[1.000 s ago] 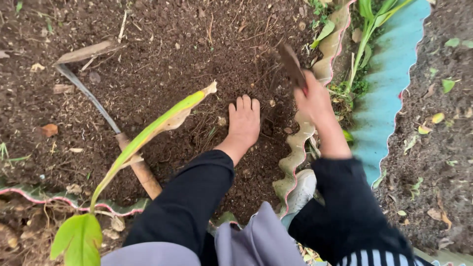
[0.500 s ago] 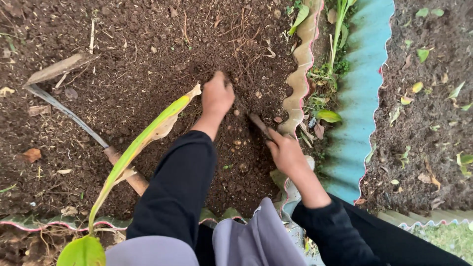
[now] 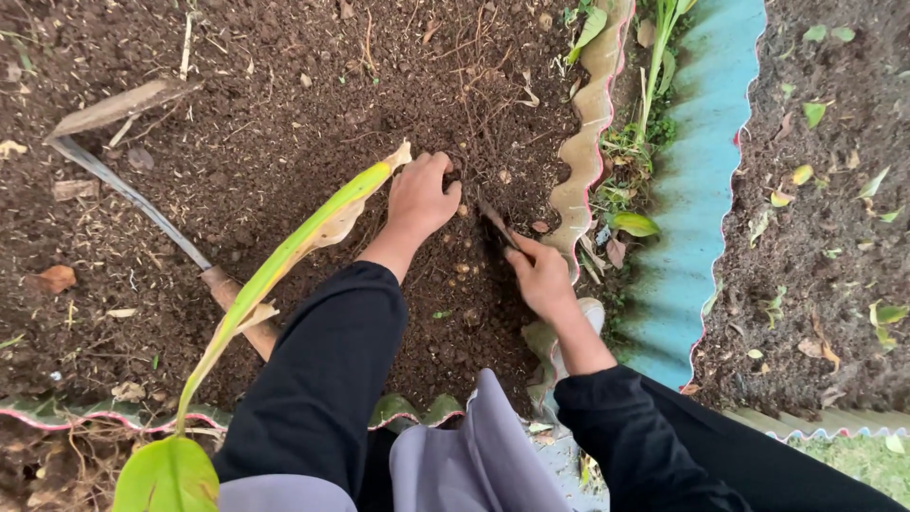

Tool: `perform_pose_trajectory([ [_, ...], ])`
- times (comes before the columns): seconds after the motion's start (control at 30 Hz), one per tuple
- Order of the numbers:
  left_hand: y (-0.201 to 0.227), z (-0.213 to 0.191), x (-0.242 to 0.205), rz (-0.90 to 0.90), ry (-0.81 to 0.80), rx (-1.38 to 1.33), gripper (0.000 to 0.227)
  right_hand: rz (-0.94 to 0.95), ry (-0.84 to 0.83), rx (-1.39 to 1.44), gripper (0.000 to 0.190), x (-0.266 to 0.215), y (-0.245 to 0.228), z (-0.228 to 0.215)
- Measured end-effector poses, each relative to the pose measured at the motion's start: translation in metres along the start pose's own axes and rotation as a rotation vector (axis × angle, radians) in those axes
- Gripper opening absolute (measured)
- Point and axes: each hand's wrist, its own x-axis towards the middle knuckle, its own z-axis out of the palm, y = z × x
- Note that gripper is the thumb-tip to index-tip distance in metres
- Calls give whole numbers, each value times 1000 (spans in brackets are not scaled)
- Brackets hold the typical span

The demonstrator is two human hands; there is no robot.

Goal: Harvest turmeric roots from a garden bed by digging with hands and a small hoe.

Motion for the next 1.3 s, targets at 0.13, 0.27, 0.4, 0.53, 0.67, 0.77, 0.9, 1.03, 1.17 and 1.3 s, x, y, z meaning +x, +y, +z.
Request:
perform_pose_trajectory([
  [0.13,-12,9,1,49,27,73,26,-174,245,-112,44,-3,-11,-7],
  [0.27,-8,8,4,102,60,63,27,-83,255,20,44,9,-47,-57],
  [0.4,22,-8,-1,-46,-122,98,35,-77,7,90,41,14,-20,-57],
  [0.53,-1,21,15,-25,4,149,19,-137,-68,13,40,9,-19,-36],
  [0.67,-14,24,21,-124,5,-15,21,-167,-7,-78,41,15,-21,-23],
  [0.77,-10,20,20,-58,143,-36,21,-181,1,-113,42,25,-37,-26],
  [0.9,-6,17,17,-143,237,-127,25,-158,-38,-120,42,34,-49,-18],
  [1.03,-9,20,18,-169,404,-279,30,-195,-36,-205,44,49,-79,-6],
  [1.17,-9,6,5,-69,584,-209,25,-321,21,-208,45,103,-99,31],
  [1.3,-12,-15,-4,172,828,-129,26,-329,27,-413,32,153,-105,20],
])
